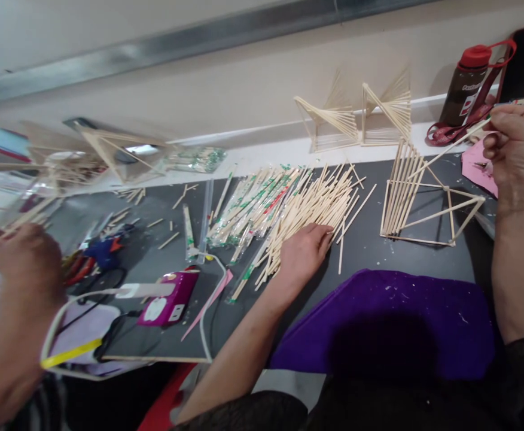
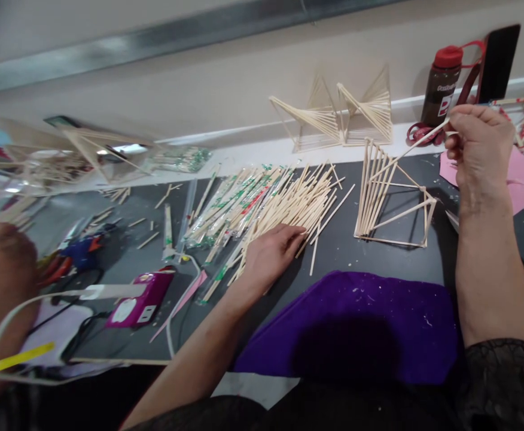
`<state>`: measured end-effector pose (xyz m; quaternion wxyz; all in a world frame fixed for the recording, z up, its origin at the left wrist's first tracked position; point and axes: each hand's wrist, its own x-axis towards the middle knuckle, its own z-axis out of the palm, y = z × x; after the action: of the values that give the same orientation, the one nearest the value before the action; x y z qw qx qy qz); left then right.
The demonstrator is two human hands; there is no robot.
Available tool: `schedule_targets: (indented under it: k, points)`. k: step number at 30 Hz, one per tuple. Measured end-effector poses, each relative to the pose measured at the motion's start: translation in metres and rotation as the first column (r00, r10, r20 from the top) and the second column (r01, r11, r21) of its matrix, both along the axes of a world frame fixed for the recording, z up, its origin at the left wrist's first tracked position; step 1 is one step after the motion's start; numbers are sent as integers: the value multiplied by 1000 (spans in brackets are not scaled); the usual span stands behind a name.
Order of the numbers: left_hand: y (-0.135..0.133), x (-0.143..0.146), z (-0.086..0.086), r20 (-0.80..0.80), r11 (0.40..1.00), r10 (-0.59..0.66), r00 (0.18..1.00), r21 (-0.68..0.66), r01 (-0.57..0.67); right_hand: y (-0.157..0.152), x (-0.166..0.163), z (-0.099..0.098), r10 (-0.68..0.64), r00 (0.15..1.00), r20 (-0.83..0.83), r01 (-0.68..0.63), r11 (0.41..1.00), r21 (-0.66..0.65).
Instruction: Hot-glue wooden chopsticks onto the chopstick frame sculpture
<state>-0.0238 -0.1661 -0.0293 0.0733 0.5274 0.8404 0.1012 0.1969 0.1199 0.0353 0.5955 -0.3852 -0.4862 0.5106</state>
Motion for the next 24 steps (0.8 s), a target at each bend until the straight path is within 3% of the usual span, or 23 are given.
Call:
schedule_targets:
  k: [8, 13, 19, 24]
  points:
    - [14, 8, -2, -21, 981, 42, 999, -190, -46, 3, 2, -1, -13, 999, -31, 13, 1000, 8]
    - [8, 14, -3, 81, 985, -57, 995, -159, 69, 3, 1, -2, 3, 1000, -11, -3, 1000, 20]
    - [5, -2, -6, -178, 988, 107, 978, -93, -125, 1, 1, 0, -3, 1000, 16, 3, 1000, 14]
    - [11, -24, -6, -251, 978, 151, 956, -101, -181, 4, 2, -3, 37, 998, -48, -34, 998, 59]
